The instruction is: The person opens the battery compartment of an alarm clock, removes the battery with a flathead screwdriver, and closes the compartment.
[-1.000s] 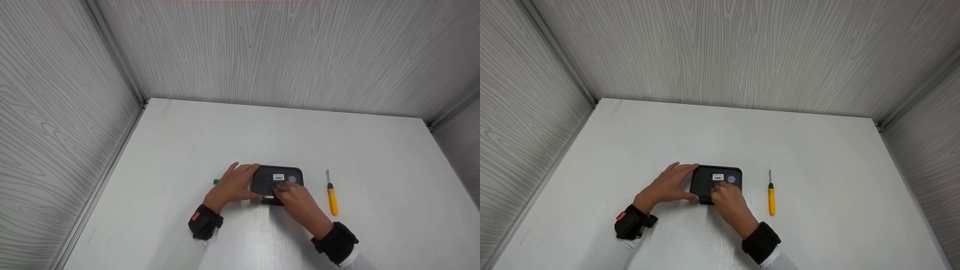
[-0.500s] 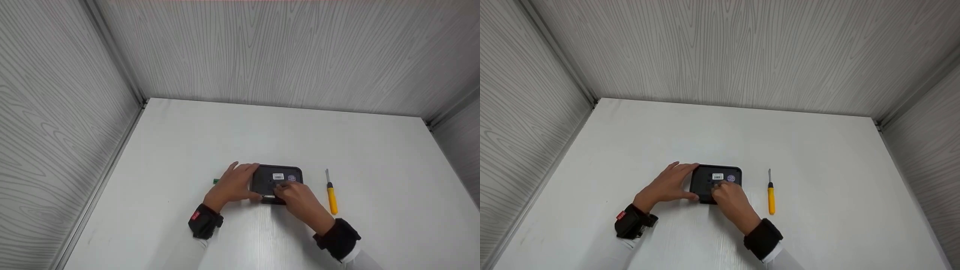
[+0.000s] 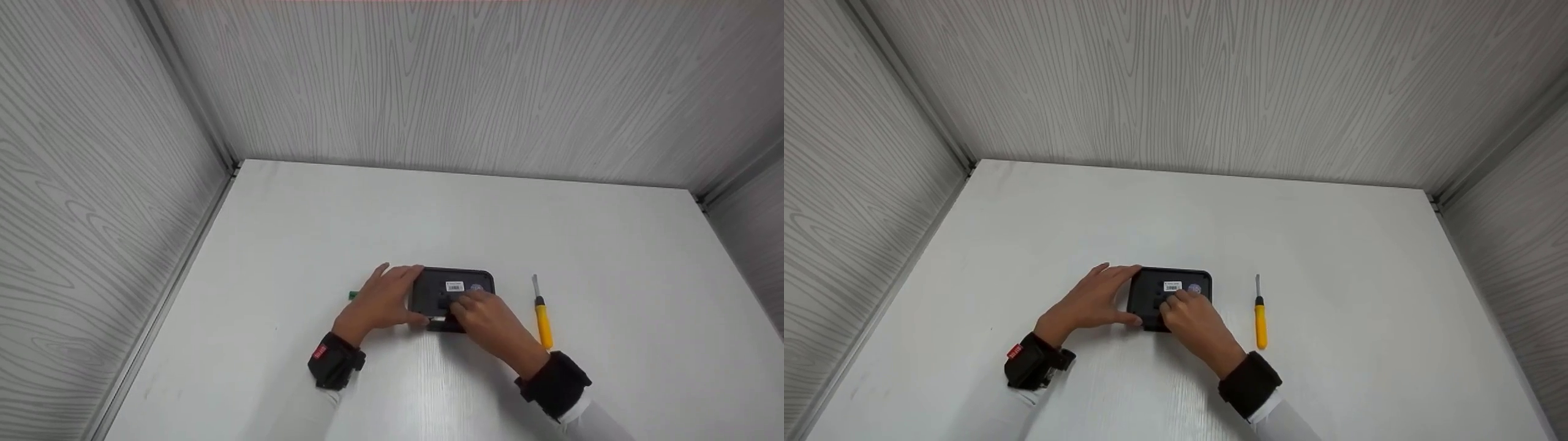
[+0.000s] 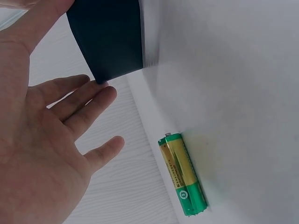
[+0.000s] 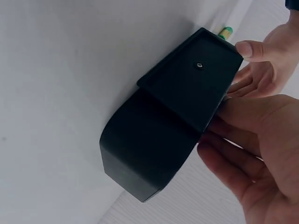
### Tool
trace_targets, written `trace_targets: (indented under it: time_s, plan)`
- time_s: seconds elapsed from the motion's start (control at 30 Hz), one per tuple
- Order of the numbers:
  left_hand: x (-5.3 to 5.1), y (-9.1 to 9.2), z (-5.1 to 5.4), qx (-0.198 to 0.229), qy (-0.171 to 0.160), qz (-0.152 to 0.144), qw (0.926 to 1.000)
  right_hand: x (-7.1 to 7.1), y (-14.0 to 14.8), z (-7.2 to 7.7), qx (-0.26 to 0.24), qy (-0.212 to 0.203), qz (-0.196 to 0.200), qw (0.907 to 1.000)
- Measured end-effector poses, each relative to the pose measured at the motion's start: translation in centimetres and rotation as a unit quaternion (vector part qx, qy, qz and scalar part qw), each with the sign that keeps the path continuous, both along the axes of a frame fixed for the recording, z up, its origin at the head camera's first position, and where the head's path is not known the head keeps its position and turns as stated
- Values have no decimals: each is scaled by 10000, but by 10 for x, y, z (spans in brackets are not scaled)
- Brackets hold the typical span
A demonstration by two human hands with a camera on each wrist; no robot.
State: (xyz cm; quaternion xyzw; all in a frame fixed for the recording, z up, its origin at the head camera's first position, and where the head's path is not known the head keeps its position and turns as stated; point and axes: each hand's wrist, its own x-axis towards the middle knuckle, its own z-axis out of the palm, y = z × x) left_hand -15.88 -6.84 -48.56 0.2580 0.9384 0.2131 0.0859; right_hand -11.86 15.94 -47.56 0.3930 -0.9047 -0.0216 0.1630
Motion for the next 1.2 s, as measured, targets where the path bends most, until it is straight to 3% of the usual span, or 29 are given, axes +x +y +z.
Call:
trace_targets:
  time_s: [0.33, 0.63, 0.9, 1.07, 1.2]
  plan:
    - [1, 0, 2, 28, 32, -56, 10000, 3, 1, -1, 233, 136, 31, 9996]
    - [1, -1, 0, 33, 34, -10, 10000, 3, -5, 0, 574, 114, -198, 9981]
    - [1, -2, -1, 1, -22, -31, 10000, 0, -4, -3, -114, -295, -387, 9988]
    - [0, -2, 0, 27, -80, -16, 10000, -5, -1, -4, -450, -502, -278, 9973]
    - [-2, -2, 1, 0, -106, 9, 9999, -10, 3, 0, -654, -931, -181, 9933]
